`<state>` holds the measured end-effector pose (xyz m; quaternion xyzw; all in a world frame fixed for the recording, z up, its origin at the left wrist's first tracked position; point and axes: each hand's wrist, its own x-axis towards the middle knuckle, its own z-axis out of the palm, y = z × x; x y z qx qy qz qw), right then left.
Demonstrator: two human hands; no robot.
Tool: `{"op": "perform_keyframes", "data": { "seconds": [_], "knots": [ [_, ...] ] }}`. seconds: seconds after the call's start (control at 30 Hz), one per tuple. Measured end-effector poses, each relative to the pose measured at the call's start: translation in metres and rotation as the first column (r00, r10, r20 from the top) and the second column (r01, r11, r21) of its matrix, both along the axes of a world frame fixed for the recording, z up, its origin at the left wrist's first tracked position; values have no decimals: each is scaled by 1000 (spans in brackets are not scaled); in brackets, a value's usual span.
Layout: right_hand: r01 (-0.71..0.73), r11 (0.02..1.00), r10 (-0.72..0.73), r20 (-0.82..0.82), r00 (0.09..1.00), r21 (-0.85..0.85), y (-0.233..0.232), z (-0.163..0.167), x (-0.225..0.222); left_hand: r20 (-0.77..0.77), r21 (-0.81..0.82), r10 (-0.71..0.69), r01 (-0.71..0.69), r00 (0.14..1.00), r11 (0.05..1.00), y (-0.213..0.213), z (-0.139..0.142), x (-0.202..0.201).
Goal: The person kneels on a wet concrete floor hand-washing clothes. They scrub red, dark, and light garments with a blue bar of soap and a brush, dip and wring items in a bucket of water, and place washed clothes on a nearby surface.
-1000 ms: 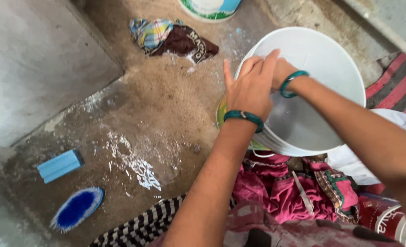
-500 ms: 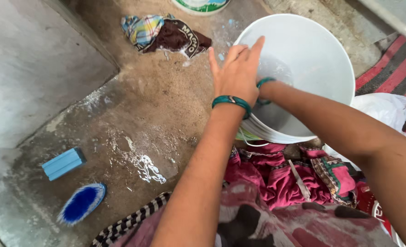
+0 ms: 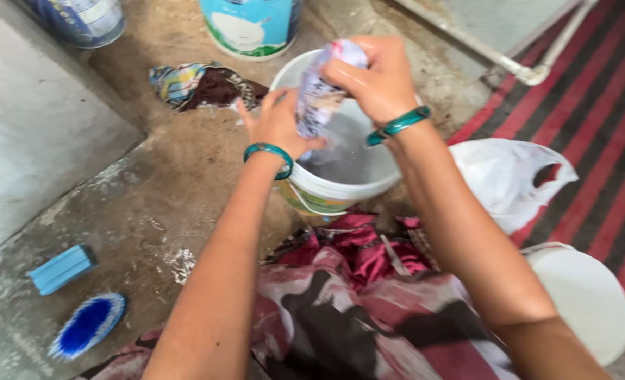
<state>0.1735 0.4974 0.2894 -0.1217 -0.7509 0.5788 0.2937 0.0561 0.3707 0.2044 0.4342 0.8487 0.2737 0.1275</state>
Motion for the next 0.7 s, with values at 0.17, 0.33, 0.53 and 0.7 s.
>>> {"op": "perform_keyframes", "data": {
  "seconds": [0.17, 0.33, 0.53, 0.7],
  "knots": [
    [47, 949, -92, -131, 987, -313, 10, -3, 18, 160, 90, 203, -219, 966, 972, -2, -4, 28],
    [229, 844, -156, 186, 970, -485, 38, -41, 47, 208, 311, 283, -337, 936, 888, -13, 15, 33],
    [152, 941, 42, 552, 833, -302, -1, -89, 37, 331, 791, 44, -303, 943, 532, 1, 62, 10],
    [28, 784, 233, 335, 913, -621, -40, -41, -13, 727, 684, -310, -611, 612, 399, -27, 114, -42]
  ]
}}
